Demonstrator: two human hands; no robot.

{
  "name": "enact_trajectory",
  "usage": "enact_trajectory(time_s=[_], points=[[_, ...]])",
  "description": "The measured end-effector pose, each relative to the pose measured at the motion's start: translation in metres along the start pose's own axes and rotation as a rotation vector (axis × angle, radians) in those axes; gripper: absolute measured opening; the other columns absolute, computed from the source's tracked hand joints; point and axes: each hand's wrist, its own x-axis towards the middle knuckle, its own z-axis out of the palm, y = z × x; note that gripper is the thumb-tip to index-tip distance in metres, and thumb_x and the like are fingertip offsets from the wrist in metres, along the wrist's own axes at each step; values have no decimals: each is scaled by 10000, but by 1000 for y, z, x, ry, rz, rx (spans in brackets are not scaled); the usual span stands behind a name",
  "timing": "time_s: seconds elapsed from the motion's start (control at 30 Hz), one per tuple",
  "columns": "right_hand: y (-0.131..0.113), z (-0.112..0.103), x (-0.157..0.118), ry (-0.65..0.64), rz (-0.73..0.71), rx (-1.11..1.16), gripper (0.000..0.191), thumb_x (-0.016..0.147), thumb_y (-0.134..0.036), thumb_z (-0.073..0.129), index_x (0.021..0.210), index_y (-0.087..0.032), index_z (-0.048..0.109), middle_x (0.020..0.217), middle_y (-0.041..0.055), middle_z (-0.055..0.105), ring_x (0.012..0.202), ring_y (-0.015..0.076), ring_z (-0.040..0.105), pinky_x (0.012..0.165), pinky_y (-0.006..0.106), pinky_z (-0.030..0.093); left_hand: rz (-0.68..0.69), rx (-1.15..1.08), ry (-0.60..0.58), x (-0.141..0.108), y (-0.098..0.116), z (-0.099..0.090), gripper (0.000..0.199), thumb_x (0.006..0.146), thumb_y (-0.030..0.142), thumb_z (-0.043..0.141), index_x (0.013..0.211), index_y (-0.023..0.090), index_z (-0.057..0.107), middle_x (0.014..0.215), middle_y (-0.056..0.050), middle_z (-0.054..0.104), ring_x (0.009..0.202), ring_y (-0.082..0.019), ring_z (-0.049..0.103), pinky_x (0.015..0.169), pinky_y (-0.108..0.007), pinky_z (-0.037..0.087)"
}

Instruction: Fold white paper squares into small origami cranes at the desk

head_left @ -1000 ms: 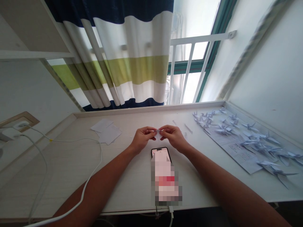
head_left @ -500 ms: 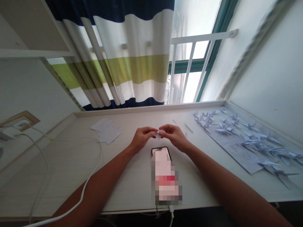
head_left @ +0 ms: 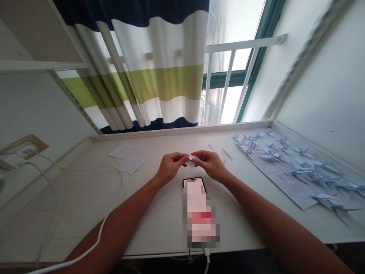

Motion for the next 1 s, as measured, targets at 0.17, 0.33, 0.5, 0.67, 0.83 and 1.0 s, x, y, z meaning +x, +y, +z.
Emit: enact_trajectory(time_s=[0.17,0.33,0.5,0.67,0.83,1.0], points=[[-3,-2,-1,-51,-14,-12,371,763,-476,807,975,-174,765,884,73,765,790,198,693,755,356,569,-10,13,-16,0,2,-1,319,783,435,794,886,133,802,805,-88,778,667,-173,685,651,-314,579],[-8,0,-1,-13,-27,-13,303,781,-459,790,876,-173,768,802,53,745,729,180,666,698,329,550,-12,16,-77,-1,3,0,308,746,394,832,920,143,795,840,-77,783,675,-171,692,646,-309,592],[-10,4,-2,-5,-27,0,285,779,-433,795,899,-177,768,672,20,684,631,166,625,630,330,532,-16,18,-86,-4,4,2,267,771,382,809,869,136,778,799,-74,773,648,-167,687,605,-296,584],[-9,7,-1,15,-15,102,248,756,-410,811,851,-185,764,690,24,691,672,179,642,643,341,536,8,-42,-21,-5,6,7,278,740,366,832,897,143,779,733,-50,752,621,-162,674,593,-300,575],[-8,6,-1,2,13,157,300,735,-379,834,955,-185,771,662,3,679,645,165,638,655,339,538,-8,-90,-35,-4,6,6,269,737,346,834,901,141,771,713,-40,742,633,-157,673,604,-296,570],[-10,6,-1,-1,8,123,260,738,-370,833,887,-167,767,630,-10,642,605,135,595,622,308,514,16,-43,-89,-5,5,4,288,764,337,818,969,143,761,730,-37,739,643,-146,667,631,-291,572]])
